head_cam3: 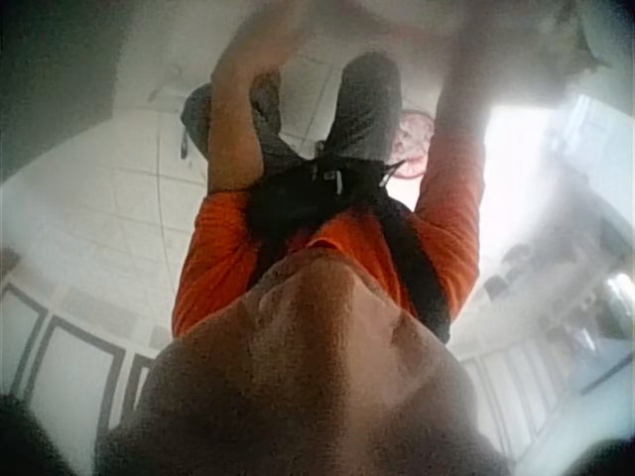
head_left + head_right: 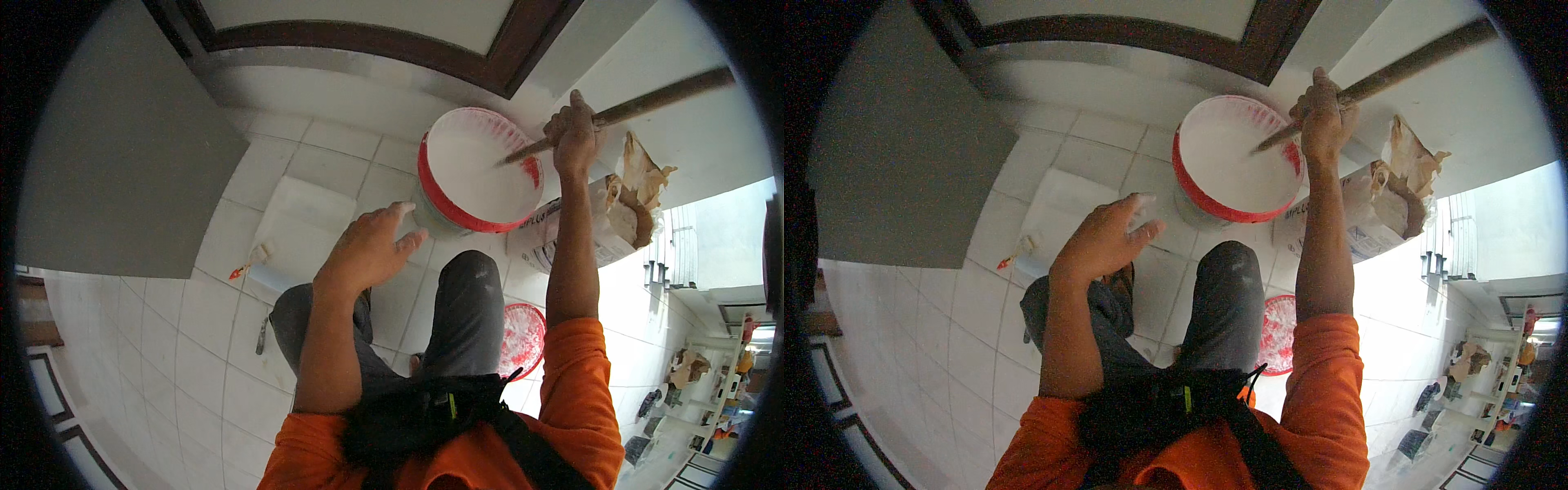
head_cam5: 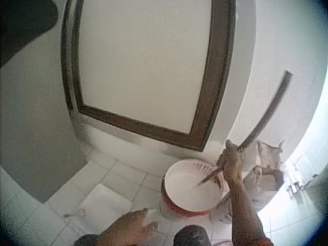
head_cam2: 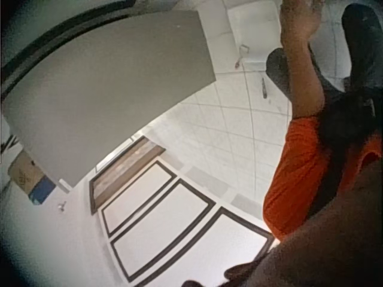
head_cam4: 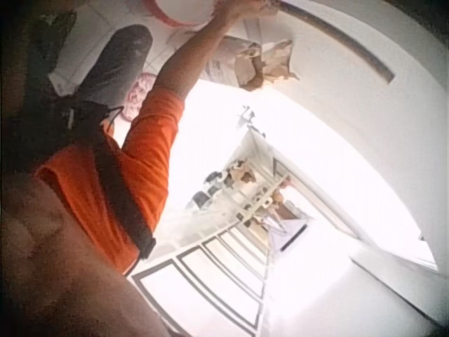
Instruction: The person removes the lid from a bucket, uses a wooden stick to stir the white liquid inside, and then replaces the lid.
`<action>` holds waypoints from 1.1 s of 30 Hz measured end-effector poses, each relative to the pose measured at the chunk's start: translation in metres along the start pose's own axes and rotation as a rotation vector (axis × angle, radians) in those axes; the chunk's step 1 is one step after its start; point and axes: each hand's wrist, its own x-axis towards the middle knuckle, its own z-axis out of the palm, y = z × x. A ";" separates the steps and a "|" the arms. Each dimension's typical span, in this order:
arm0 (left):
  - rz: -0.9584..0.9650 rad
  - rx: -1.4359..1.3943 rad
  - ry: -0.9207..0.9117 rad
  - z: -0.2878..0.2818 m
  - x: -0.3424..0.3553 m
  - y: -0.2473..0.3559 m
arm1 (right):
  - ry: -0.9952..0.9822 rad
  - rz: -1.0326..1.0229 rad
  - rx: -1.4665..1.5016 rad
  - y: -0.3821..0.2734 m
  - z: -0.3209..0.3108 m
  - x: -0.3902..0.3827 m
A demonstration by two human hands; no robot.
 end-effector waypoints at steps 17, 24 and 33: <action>0.040 -0.016 0.097 -0.002 -0.003 -0.011 | -0.082 0.176 -0.344 0.012 0.049 -0.022; 0.079 -0.067 0.068 0.000 0.001 -0.009 | -0.034 -0.224 0.335 0.028 0.067 0.008; 0.079 -0.043 0.072 0.001 -0.002 -0.010 | 0.087 0.092 -0.627 0.073 0.025 0.021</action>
